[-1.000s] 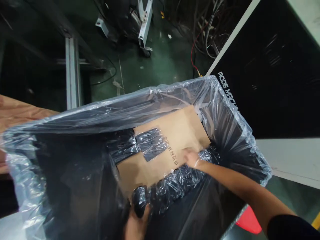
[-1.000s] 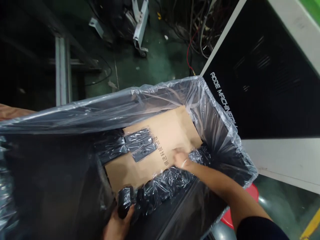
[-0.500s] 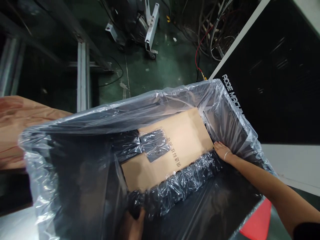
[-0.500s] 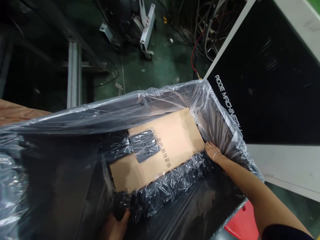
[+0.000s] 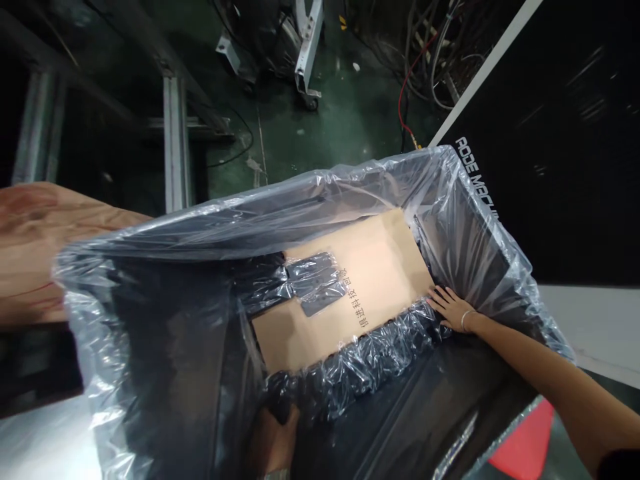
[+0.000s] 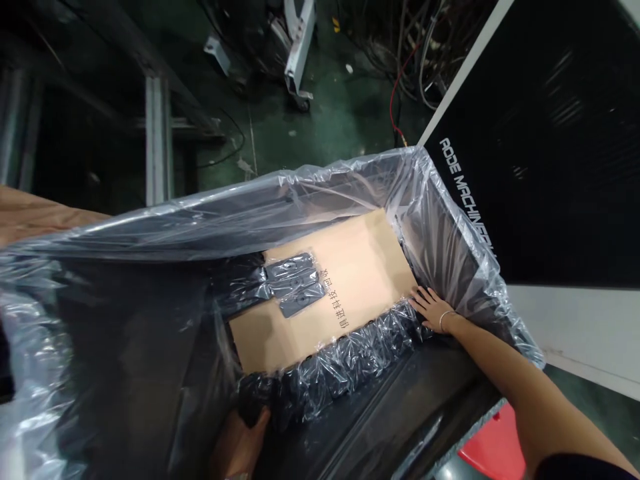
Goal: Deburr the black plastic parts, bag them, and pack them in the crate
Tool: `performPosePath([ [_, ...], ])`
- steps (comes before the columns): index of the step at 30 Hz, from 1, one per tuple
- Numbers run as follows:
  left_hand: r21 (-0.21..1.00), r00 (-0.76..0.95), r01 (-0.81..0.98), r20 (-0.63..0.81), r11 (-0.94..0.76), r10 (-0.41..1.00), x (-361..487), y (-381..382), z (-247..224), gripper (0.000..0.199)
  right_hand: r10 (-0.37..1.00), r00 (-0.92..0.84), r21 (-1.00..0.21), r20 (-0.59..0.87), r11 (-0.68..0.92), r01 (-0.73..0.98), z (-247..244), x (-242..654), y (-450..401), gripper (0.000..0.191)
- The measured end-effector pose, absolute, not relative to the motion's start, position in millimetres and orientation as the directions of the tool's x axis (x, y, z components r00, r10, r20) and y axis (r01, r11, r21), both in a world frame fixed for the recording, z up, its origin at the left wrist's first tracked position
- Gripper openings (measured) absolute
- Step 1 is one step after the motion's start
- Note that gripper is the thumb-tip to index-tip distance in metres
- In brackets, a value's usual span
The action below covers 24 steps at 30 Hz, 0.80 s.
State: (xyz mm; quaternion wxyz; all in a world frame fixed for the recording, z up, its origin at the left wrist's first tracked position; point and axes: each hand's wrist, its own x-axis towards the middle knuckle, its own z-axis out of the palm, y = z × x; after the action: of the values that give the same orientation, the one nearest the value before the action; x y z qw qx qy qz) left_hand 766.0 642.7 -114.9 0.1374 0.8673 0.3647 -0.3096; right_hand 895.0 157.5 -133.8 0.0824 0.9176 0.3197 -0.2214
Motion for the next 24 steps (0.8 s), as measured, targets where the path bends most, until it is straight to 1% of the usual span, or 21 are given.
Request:
performPosePath([
  [2, -0.016, 0.511, 0.710, -0.675, -0.704, 0.532, 769, 641, -112, 0.052, 0.543, 0.712, -0.003, -0.445, -0.796, 0.605, -123, 895, 178, 0.067],
  [4, -0.024, 0.498, 0.704, -0.696, -0.710, 0.518, 772, 639, -111, 0.051, 0.575, 0.691, -0.046, -0.439, -0.782, 0.622, -118, 893, 211, 0.065],
  [8, -0.040, 0.480, 0.700, -0.713, -0.713, 0.511, 772, 638, -112, 0.049, 0.731, 0.521, -0.230, -0.441, -0.653, 0.721, -136, 885, 286, 0.076],
  [10, -0.057, 0.464, 0.699, -0.722, -0.713, 0.513, 769, 639, -115, 0.048, 0.759, 0.481, -0.291, -0.439, -0.626, 0.723, -152, 880, 310, 0.079],
  [14, -0.068, 0.452, 0.700, -0.728, -0.711, 0.515, 764, 642, -118, 0.048, 0.730, 0.518, -0.321, -0.447, -0.671, 0.668, -165, 880, 310, 0.069],
  [17, -0.048, 0.459, 0.707, -0.727, -0.705, 0.510, 764, 641, -115, 0.048, 0.730, 0.530, -0.335, -0.432, -0.675, 0.657, -154, 882, 299, 0.062],
  [19, -0.038, 0.458, 0.718, -0.727, -0.695, 0.513, 767, 640, -113, 0.046, 0.741, 0.532, -0.339, -0.410, -0.665, 0.665, -143, 881, 306, 0.063],
  [22, -0.046, 0.443, 0.740, -0.717, -0.671, 0.538, 770, 638, -111, 0.048, 0.786, 0.505, -0.357, -0.356, -0.614, 0.704, -132, 868, 350, 0.067],
  [24, -0.060, 0.436, 0.753, -0.700, -0.656, 0.565, 771, 637, -110, 0.051, 0.850, 0.432, -0.398, -0.301, -0.523, 0.753, -134, 854, 400, 0.066],
])
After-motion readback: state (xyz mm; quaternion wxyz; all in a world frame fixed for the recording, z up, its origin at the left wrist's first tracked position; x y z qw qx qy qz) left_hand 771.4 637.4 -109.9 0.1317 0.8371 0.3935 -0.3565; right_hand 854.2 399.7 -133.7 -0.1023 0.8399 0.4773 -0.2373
